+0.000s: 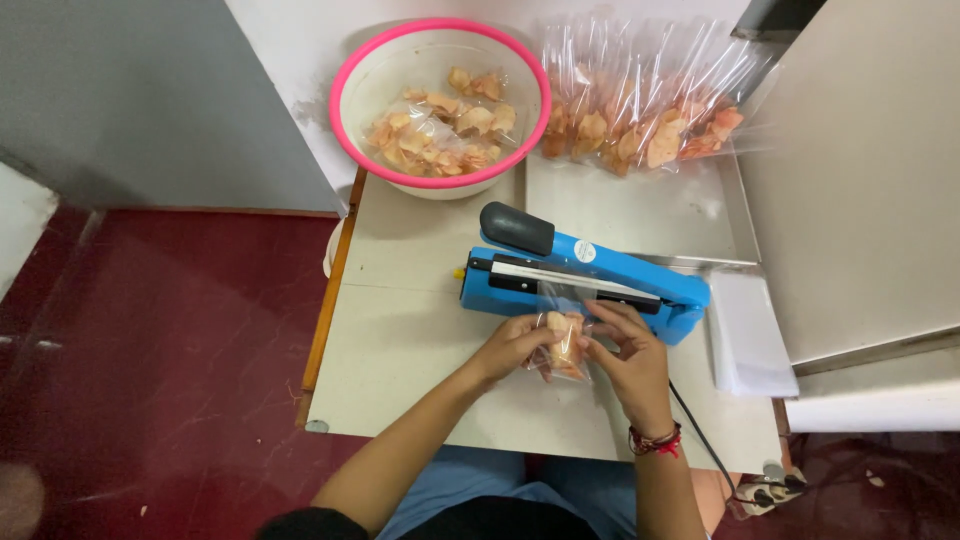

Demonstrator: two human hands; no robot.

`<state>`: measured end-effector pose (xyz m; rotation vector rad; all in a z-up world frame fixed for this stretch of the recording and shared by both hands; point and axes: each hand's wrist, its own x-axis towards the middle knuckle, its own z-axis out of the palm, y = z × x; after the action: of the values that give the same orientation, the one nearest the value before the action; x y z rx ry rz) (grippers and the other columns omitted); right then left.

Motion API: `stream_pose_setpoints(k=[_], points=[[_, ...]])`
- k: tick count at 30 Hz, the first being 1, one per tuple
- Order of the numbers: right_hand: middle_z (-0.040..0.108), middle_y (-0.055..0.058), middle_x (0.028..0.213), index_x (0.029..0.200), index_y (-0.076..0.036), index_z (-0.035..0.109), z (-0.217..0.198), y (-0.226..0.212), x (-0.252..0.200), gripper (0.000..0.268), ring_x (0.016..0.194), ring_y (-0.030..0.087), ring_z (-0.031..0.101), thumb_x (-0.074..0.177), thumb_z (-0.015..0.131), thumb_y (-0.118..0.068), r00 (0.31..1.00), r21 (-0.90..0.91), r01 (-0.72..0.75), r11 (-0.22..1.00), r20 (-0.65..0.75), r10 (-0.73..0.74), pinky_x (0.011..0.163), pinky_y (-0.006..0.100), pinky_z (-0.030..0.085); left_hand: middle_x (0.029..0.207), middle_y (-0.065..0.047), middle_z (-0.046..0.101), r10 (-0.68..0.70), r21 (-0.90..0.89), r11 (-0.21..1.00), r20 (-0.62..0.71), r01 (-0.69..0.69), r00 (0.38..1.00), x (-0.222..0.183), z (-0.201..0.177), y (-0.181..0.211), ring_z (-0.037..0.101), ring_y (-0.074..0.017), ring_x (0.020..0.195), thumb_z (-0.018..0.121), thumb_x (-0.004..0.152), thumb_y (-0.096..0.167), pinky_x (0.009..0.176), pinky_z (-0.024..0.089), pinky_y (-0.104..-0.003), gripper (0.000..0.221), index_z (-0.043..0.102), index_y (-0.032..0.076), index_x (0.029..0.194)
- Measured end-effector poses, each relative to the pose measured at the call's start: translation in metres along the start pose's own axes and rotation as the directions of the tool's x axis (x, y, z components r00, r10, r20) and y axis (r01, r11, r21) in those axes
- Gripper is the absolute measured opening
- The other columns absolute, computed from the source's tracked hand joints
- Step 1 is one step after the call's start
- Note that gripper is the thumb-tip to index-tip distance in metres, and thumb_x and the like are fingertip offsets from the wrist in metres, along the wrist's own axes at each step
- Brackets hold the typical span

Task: Sealing small plastic bags of snacks using a manual heat sealer on a production table.

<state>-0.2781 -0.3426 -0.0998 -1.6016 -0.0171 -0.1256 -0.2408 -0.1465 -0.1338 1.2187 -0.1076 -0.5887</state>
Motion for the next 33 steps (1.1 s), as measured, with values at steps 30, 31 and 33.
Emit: stream_pose_setpoints(k=[30,31,33], points=[[0.074,0.032,0.129,0.143,-0.006,0.070,-0.020,-0.106,0.118,0.053,0.130,0.053,0.065,0.106,0.061,-0.042,0.929,-0.680,0.100,0.726,0.326,0.177,0.112,0.063,0.049,0.087,-0.027,0.076,0.081,-0.117,0.990,0.003,-0.081,0.997,0.021,-0.015,-0.034,0.080,-0.0372,0.075,0.078,0.101,0.014,0.067,0.070,-0.050,0.026,0.069,-0.005,0.115],[0.075,0.029,0.130,0.144,-0.009,0.069,-0.020,-0.105,0.119,0.054,0.131,0.051,0.065,0.104,0.062,-0.044,0.926,-0.706,0.078,0.703,0.313,0.211,0.113,0.061,0.049,0.088,-0.027,0.075,0.076,-0.115,0.990,0.000,-0.075,0.997,0.020,-0.014,-0.033,0.080,-0.0373,0.075,0.078,0.101,0.014,0.068,0.069,-0.050,0.027,0.069,-0.006,0.115],[0.075,0.027,0.131,0.145,-0.011,0.069,-0.019,-0.107,0.119,0.055,0.132,0.049,0.065,0.103,0.063,-0.046,0.925,-0.732,0.054,0.679,0.292,0.242,0.115,0.060,0.048,0.088,-0.027,0.075,0.072,-0.110,0.991,0.006,-0.071,0.997,0.021,-0.015,-0.033,0.080,-0.0374,0.076,0.079,0.101,0.015,0.068,0.069,-0.050,0.028,0.069,-0.006,0.116]])
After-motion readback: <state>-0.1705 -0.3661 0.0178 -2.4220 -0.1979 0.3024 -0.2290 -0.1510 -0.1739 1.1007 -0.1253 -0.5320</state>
